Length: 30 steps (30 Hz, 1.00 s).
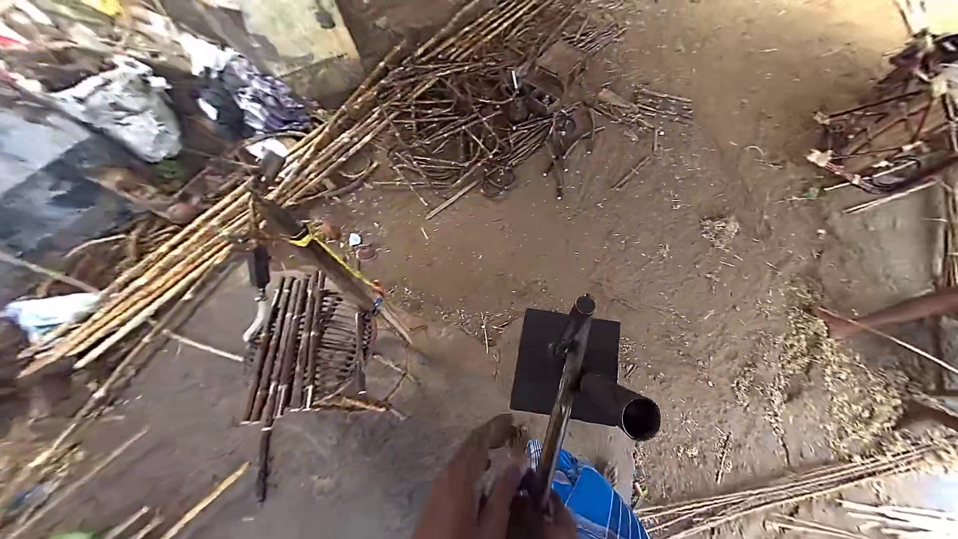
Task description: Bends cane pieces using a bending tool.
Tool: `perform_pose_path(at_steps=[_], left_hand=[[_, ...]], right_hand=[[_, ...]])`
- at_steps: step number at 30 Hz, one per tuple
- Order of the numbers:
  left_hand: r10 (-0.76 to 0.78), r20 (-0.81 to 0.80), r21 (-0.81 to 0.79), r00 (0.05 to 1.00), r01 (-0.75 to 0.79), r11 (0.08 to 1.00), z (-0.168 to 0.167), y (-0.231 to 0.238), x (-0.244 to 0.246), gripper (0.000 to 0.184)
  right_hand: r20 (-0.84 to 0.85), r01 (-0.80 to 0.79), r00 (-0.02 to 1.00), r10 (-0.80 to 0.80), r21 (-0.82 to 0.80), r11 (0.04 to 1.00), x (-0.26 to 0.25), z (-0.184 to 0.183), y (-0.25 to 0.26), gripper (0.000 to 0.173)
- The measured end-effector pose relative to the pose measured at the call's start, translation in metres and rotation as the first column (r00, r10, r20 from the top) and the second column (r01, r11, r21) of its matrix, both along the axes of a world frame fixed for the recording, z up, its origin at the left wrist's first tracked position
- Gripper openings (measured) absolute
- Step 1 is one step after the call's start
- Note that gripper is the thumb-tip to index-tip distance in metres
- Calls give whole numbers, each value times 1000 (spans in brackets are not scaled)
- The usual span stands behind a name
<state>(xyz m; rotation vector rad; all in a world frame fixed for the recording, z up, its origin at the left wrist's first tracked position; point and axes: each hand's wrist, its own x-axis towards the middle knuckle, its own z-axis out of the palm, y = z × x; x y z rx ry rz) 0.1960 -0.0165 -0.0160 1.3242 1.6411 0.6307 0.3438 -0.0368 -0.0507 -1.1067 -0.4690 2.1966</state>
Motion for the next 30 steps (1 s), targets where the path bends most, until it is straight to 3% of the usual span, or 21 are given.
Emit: perform_pose_path(at_steps=[2,3,6,10,14,17,20,25,30], left_hand=[[-103,63,-117,993,109,987,0,-1,-32,57],[-178,130,-187,975,200,962,-2,-4,-42,58],[-313,387,-305,867,441,844,-15,-15,-40,43],[-175,484,-327,857,363,873,-1,-17,-9,25],[-149,504,-261,851,315,913,17,-16,-7,21],[-149,490,-207,859,281,937,15,-12,-15,23],[-170,470,-166,866,276,947,11,-11,-27,24],[-142,462,-168,875,244,955,13,-7,-28,27],[-275,399,-69,875,327,942,-1,9,-27,22]], right_hand=[[-30,144,990,-141,133,981,-7,-12,11,47],[-44,207,978,-203,189,960,-7,-15,18,54],[3,321,941,-338,302,898,-1,-15,29,43],[348,241,836,-424,463,853,7,2,-22,56],[430,198,773,-466,533,822,-16,28,-106,58],[347,273,830,-438,432,860,-44,32,-123,50],[63,384,909,-412,259,886,-62,35,-114,37],[-200,478,860,-471,-12,878,-73,32,-87,21],[-243,386,897,-370,21,922,-67,-4,-57,23]])
